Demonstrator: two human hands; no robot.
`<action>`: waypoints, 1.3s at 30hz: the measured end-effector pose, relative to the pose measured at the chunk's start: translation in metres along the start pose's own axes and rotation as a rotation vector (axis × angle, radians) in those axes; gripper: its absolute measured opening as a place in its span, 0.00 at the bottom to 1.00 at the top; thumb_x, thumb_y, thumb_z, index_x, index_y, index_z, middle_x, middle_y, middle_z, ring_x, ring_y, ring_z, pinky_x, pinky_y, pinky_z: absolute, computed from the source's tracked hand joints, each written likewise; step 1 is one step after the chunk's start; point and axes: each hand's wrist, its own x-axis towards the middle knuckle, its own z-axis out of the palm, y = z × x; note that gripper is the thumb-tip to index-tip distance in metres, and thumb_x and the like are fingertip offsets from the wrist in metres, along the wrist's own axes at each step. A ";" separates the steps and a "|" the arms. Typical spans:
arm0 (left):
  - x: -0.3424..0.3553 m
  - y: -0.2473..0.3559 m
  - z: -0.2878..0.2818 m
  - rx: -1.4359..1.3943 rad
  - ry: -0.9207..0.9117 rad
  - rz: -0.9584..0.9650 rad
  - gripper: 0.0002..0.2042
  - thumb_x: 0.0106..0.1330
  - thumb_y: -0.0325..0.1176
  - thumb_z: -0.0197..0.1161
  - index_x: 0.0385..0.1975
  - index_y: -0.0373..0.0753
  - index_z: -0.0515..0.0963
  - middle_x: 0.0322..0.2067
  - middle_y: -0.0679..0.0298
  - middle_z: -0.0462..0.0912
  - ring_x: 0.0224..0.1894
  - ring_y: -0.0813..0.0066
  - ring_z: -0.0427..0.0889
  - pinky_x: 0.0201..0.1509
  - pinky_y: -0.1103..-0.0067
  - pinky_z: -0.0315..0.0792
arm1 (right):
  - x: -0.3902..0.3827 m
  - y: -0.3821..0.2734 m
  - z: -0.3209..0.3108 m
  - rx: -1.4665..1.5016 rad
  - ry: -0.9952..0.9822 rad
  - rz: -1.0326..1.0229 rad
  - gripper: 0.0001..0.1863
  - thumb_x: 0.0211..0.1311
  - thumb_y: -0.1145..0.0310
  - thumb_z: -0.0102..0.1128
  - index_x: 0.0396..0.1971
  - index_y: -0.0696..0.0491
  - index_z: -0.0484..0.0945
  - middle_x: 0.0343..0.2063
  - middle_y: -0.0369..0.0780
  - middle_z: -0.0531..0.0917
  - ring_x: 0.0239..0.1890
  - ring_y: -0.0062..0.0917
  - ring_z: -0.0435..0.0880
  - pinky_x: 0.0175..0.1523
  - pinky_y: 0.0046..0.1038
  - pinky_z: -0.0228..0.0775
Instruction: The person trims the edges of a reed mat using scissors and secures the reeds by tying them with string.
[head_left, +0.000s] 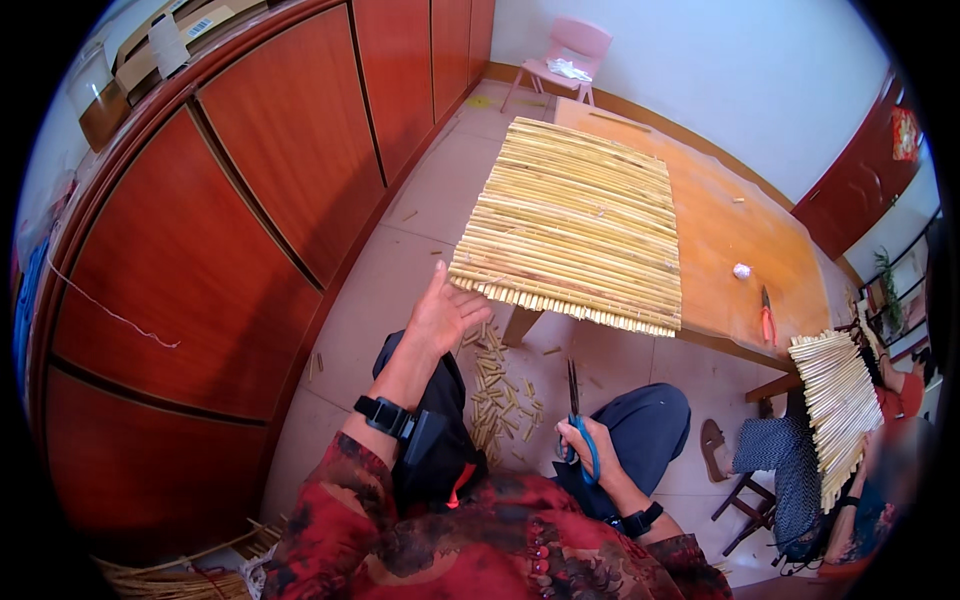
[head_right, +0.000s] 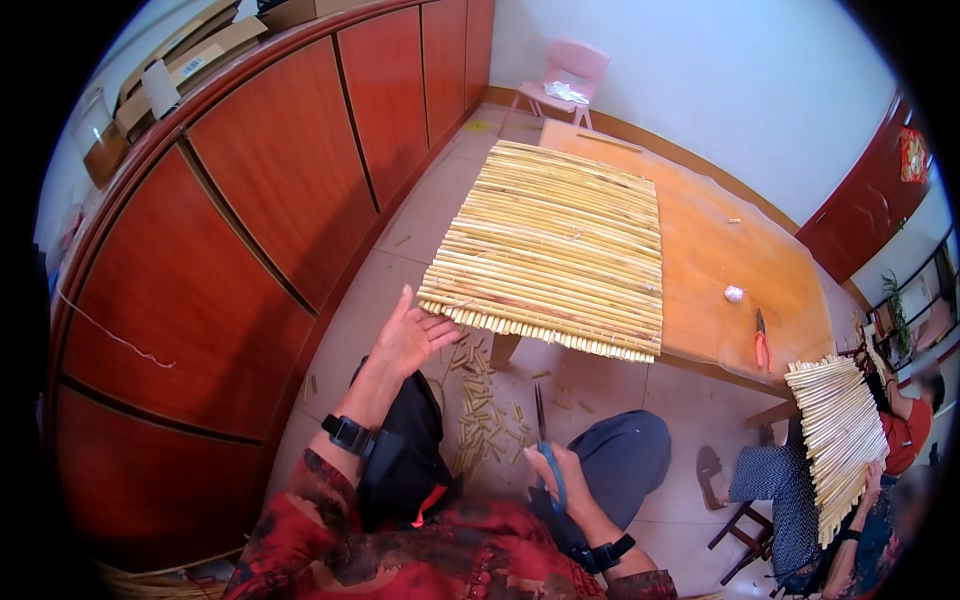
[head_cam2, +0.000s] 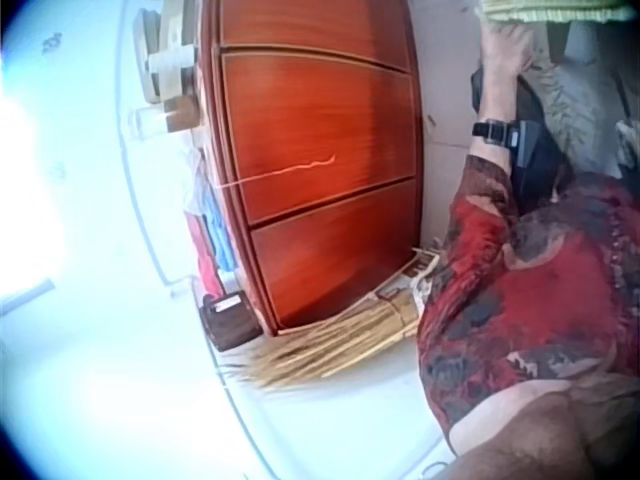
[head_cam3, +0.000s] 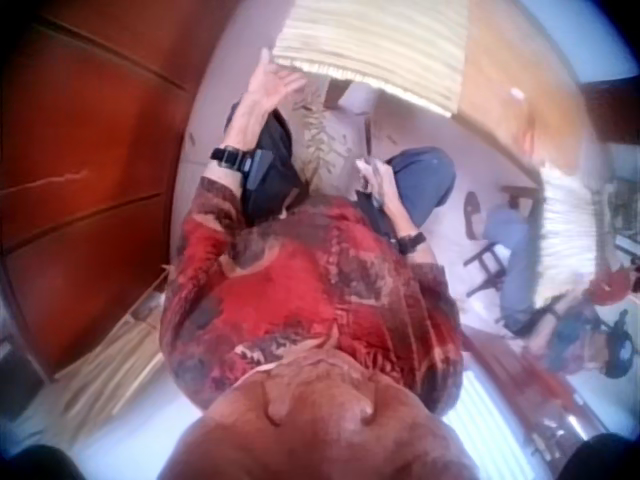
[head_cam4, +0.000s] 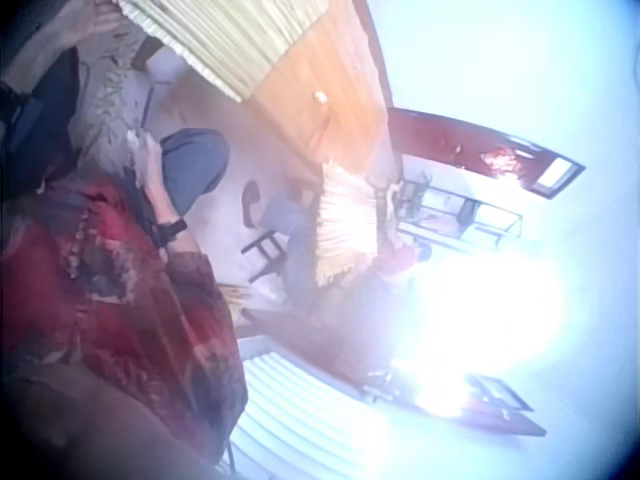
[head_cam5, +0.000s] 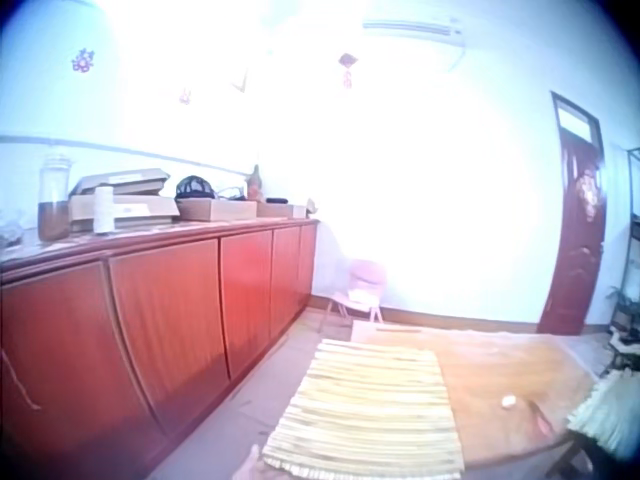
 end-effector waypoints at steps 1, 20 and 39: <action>0.003 0.001 0.001 -0.007 0.003 0.007 0.33 0.58 0.56 0.41 0.49 0.26 0.56 0.48 0.46 0.61 0.51 0.56 0.63 0.53 0.65 0.60 | 0.005 -0.008 0.000 -0.020 0.000 -0.031 0.13 0.52 0.63 0.53 0.23 0.59 0.71 0.14 0.32 0.71 0.16 0.13 0.68 0.21 0.15 0.60; 0.015 0.009 0.001 0.172 -0.133 0.040 0.18 0.60 0.43 0.46 0.42 0.33 0.65 0.34 0.56 0.74 0.36 0.67 0.75 0.41 0.68 0.71 | 0.067 -0.076 0.010 -0.502 -0.246 -0.121 0.16 0.50 0.57 0.55 0.24 0.57 0.72 0.13 0.32 0.70 0.16 0.13 0.68 0.21 0.17 0.60; 0.026 0.012 -0.001 0.255 0.044 0.184 0.18 0.60 0.44 0.46 0.36 0.34 0.70 0.30 0.62 0.76 0.30 0.76 0.75 0.31 0.80 0.70 | 0.109 -0.111 0.014 -0.604 -0.342 -0.092 0.20 0.44 0.52 0.58 0.22 0.57 0.74 0.13 0.38 0.73 0.18 0.20 0.72 0.26 0.23 0.64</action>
